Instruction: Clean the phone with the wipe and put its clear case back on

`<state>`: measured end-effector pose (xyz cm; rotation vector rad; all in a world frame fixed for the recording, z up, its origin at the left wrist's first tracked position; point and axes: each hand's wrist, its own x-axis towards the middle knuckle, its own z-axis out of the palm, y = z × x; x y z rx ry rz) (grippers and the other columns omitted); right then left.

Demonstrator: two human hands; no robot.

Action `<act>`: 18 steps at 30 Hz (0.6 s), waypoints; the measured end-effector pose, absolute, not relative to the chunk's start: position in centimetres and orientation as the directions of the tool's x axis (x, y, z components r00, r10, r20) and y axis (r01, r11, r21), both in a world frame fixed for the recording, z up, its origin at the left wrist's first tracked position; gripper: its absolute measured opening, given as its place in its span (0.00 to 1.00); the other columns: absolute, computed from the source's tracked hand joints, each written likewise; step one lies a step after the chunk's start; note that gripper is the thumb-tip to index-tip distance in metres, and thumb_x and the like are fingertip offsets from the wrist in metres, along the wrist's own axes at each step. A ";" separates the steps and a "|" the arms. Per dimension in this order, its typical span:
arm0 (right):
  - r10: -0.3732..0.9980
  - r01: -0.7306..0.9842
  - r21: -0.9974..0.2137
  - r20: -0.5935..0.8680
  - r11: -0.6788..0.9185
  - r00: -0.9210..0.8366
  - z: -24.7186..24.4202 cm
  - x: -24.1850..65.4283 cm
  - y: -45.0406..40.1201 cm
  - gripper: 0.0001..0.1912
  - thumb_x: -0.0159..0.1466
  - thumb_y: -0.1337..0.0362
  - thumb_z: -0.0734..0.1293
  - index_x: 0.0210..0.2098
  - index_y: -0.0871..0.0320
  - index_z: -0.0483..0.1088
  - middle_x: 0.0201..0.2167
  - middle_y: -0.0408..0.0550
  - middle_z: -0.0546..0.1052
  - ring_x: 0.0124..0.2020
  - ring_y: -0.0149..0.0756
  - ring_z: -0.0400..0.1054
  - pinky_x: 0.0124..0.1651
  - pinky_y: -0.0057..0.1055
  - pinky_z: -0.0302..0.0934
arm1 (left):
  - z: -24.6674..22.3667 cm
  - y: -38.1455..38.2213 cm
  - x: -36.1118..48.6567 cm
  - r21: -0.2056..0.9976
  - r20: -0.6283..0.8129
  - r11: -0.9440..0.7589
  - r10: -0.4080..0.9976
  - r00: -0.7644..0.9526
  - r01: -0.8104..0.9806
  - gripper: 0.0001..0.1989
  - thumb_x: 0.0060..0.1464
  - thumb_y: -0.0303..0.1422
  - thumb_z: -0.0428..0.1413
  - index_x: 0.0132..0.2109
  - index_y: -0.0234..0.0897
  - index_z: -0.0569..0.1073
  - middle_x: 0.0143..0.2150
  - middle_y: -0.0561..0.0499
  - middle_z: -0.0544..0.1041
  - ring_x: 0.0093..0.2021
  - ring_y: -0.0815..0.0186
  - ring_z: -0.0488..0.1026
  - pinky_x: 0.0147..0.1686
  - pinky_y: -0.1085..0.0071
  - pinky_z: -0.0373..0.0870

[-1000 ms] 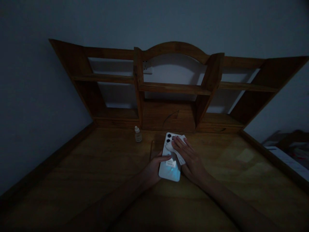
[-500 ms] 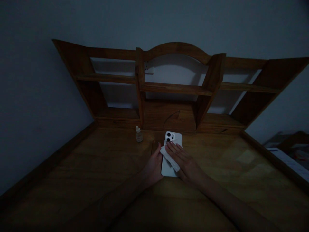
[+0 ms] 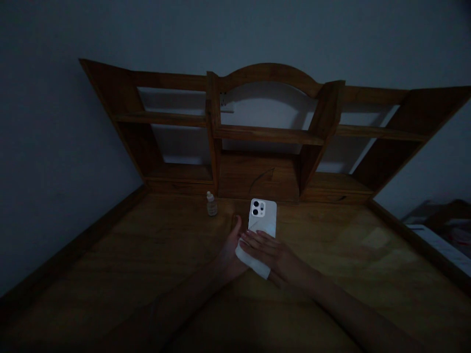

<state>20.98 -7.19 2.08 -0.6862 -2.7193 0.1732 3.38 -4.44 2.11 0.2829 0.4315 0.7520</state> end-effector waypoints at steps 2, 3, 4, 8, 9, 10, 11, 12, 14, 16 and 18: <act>0.471 0.401 -0.266 0.301 0.876 -0.829 2.6 20.9 -7.6 0.41 0.62 0.73 0.58 0.73 0.58 0.46 0.73 0.50 0.49 0.74 0.39 0.41 0.74 0.49 0.40 | 2.1 -4.3 3.3 0.315 -0.334 0.728 0.685 0.647 -0.609 0.31 0.63 0.56 0.46 0.34 0.29 0.71 0.24 0.49 0.72 0.22 0.71 0.70 0.25 0.76 0.66; 0.471 0.383 -0.302 0.315 0.873 -0.824 2.8 20.9 -7.7 0.40 0.62 0.73 0.58 0.72 0.57 0.48 0.72 0.49 0.51 0.73 0.39 0.43 0.74 0.50 0.41 | 2.1 -4.2 3.3 0.330 -0.350 0.721 0.692 0.631 -0.609 0.31 0.62 0.56 0.47 0.34 0.29 0.72 0.23 0.50 0.71 0.21 0.71 0.69 0.23 0.76 0.65; 0.471 0.365 -0.336 0.328 0.868 -0.819 3.1 20.9 -7.9 0.39 0.62 0.73 0.59 0.72 0.56 0.50 0.72 0.49 0.53 0.73 0.39 0.45 0.73 0.50 0.41 | 2.2 -4.2 3.3 0.352 -0.360 0.714 0.700 0.617 -0.605 0.30 0.62 0.56 0.48 0.35 0.29 0.72 0.22 0.51 0.69 0.20 0.71 0.67 0.22 0.76 0.64; 0.487 0.318 -0.443 0.348 0.838 -0.801 3.7 20.8 -8.2 0.33 0.64 0.73 0.60 0.68 0.53 0.59 0.69 0.48 0.60 0.71 0.38 0.51 0.73 0.49 0.45 | 2.1 -4.2 3.1 0.392 -0.404 0.721 0.693 0.597 -0.572 0.30 0.61 0.57 0.49 0.37 0.30 0.74 0.21 0.53 0.67 0.18 0.72 0.64 0.19 0.77 0.59; 0.496 0.312 -0.463 0.354 0.830 -0.793 3.7 20.7 -8.2 0.32 0.64 0.72 0.61 0.67 0.52 0.61 0.68 0.48 0.62 0.70 0.38 0.53 0.72 0.48 0.47 | 2.0 -4.1 3.0 0.416 -0.418 0.713 0.701 0.578 -0.564 0.29 0.62 0.56 0.49 0.38 0.31 0.74 0.22 0.52 0.69 0.18 0.72 0.65 0.20 0.77 0.60; 0.502 0.304 -0.480 0.365 0.823 -0.784 3.6 20.7 -8.1 0.30 0.65 0.71 0.62 0.66 0.51 0.63 0.67 0.48 0.64 0.69 0.39 0.56 0.71 0.48 0.49 | 1.8 -4.1 3.0 0.459 -0.423 0.686 0.728 0.540 -0.565 0.25 0.62 0.52 0.51 0.39 0.32 0.74 0.24 0.51 0.71 0.19 0.71 0.66 0.20 0.77 0.60; 0.507 0.295 -0.493 0.376 0.818 -0.776 3.5 20.7 -8.1 0.28 0.65 0.70 0.63 0.64 0.51 0.65 0.66 0.49 0.65 0.68 0.39 0.58 0.70 0.48 0.51 | 1.5 -4.0 3.0 0.512 -0.416 0.644 0.765 0.492 -0.568 0.20 0.62 0.48 0.53 0.39 0.33 0.74 0.26 0.51 0.73 0.20 0.72 0.66 0.21 0.77 0.60; 0.507 0.285 -0.502 0.387 0.817 -0.770 3.4 20.7 -8.0 0.27 0.65 0.69 0.64 0.63 0.51 0.66 0.65 0.49 0.67 0.66 0.40 0.60 0.70 0.48 0.53 | 1.2 -4.0 3.0 0.561 -0.398 0.597 0.802 0.445 -0.574 0.15 0.60 0.43 0.55 0.38 0.34 0.73 0.28 0.51 0.74 0.21 0.72 0.66 0.21 0.77 0.60; 0.506 0.274 -0.511 0.395 0.815 -0.767 3.3 20.8 -8.0 0.26 0.65 0.68 0.65 0.62 0.52 0.68 0.63 0.50 0.69 0.65 0.40 0.63 0.69 0.47 0.55 | 0.4 -3.9 2.9 0.624 -0.356 0.525 0.850 0.388 -0.578 0.09 0.57 0.37 0.58 0.36 0.35 0.72 0.29 0.52 0.75 0.20 0.73 0.64 0.21 0.77 0.58; 0.506 0.276 -0.511 0.391 0.814 -0.768 3.3 20.8 -8.0 0.26 0.64 0.69 0.65 0.62 0.53 0.68 0.62 0.50 0.70 0.65 0.39 0.63 0.69 0.47 0.55 | -0.1 -4.1 2.7 0.657 -0.317 0.500 0.862 0.395 -0.564 0.08 0.54 0.37 0.59 0.36 0.36 0.72 0.30 0.52 0.75 0.21 0.73 0.65 0.21 0.77 0.58; 0.504 0.281 -0.501 0.392 0.819 -0.769 3.5 20.9 -8.1 0.27 0.64 0.70 0.65 0.62 0.53 0.68 0.62 0.50 0.70 0.65 0.38 0.62 0.69 0.45 0.55 | -0.3 -4.3 2.4 0.690 -0.269 0.479 0.866 0.422 -0.543 0.09 0.52 0.36 0.60 0.39 0.37 0.73 0.31 0.51 0.75 0.24 0.71 0.68 0.24 0.76 0.61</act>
